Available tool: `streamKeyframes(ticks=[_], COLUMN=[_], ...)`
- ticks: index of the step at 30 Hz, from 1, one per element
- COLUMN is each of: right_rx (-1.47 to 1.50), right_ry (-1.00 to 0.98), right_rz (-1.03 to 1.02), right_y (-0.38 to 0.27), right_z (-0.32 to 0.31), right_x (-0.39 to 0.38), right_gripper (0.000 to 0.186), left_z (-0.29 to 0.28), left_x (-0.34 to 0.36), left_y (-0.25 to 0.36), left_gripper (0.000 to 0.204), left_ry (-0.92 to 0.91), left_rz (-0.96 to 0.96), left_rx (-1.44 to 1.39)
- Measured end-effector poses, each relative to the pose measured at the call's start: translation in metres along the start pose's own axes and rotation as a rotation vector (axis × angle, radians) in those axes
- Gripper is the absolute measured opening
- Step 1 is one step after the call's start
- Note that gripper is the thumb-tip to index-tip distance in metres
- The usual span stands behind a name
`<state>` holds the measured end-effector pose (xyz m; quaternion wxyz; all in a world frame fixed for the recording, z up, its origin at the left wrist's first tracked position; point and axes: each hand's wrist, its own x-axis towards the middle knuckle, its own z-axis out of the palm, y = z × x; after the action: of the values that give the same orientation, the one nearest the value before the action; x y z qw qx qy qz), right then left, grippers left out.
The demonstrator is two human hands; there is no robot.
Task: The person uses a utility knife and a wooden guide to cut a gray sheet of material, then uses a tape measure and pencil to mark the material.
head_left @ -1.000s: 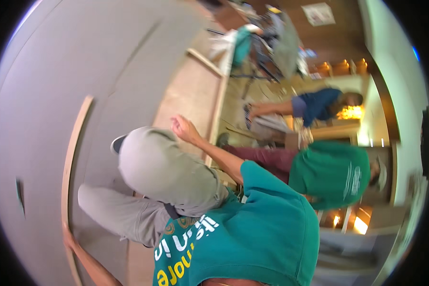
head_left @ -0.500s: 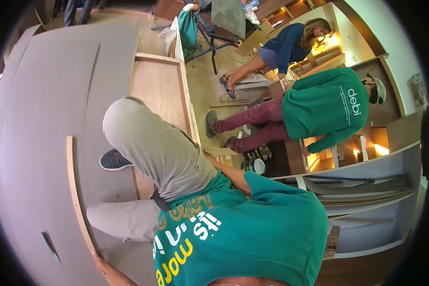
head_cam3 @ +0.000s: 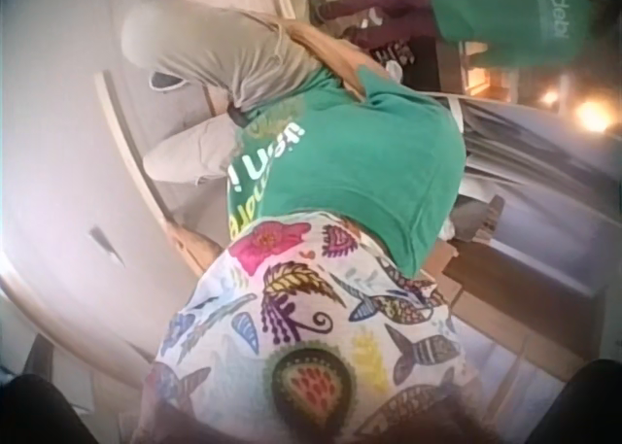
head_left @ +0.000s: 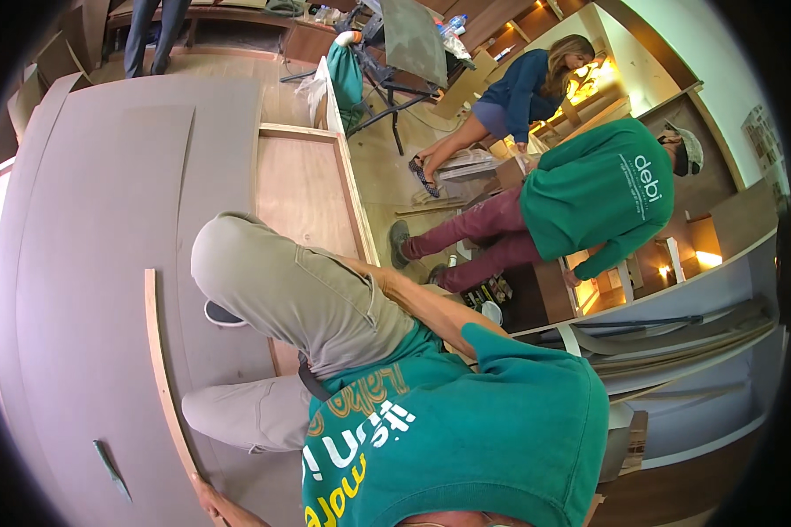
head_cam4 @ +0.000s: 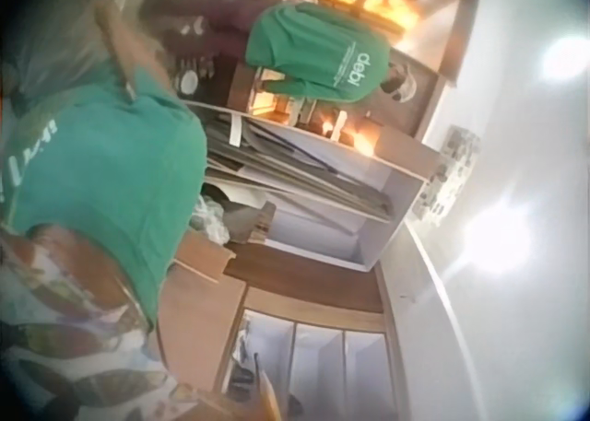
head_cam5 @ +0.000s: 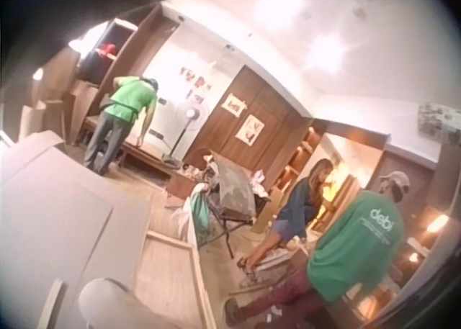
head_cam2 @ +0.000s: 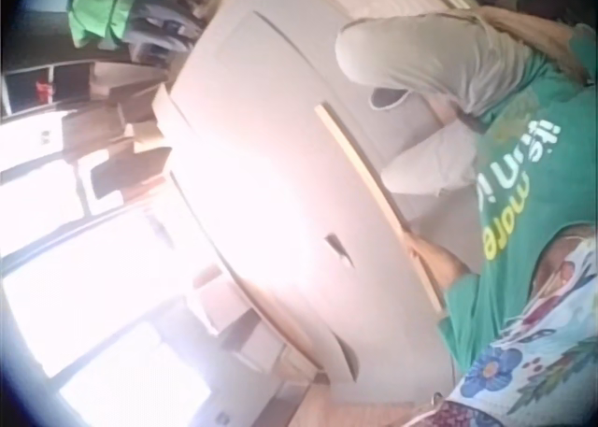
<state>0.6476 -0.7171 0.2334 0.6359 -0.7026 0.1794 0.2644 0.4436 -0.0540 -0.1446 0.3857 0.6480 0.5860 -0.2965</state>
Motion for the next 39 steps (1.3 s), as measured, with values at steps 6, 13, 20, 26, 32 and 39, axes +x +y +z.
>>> streamKeyframes(ticks=[6,13,20,26,32,39], right_rx=[0.179,-0.690,0.053,-0.559,-0.716,-1.041], right_ry=[-0.038,0.273,0.128,0.132,0.052,-0.096], right_rz=[-0.017,-0.225,-0.330,-0.437,-0.433,-0.486], right_y=[-0.031,-0.053,-0.056,-0.078,-0.070,-0.096], right_z=[0.025,0.025,0.032,0.059,0.067,0.094], right_x=[-0.001,0.028,0.062,0.070,0.107,0.154], right_gripper=[0.045,0.033,0.032,0.043,0.050,0.050], left_z=[-0.001,-0.006,-0.007,-0.003,0.007,0.031], left_x=[-0.006,-0.012,-0.028,-0.029,-0.023,-0.054], left_y=[0.001,-0.001,-0.005,-0.017,-0.025,-0.014], left_gripper=[0.092,0.091,0.091,0.090,0.090,0.126], left_ry=[0.009,0.028,0.050,0.084,0.199,0.679], left_rz=[-0.005,-0.035,-0.020,-0.021,-0.036,-0.249], left_rx=[0.008,0.016,0.032,-0.002,0.050,-0.179])
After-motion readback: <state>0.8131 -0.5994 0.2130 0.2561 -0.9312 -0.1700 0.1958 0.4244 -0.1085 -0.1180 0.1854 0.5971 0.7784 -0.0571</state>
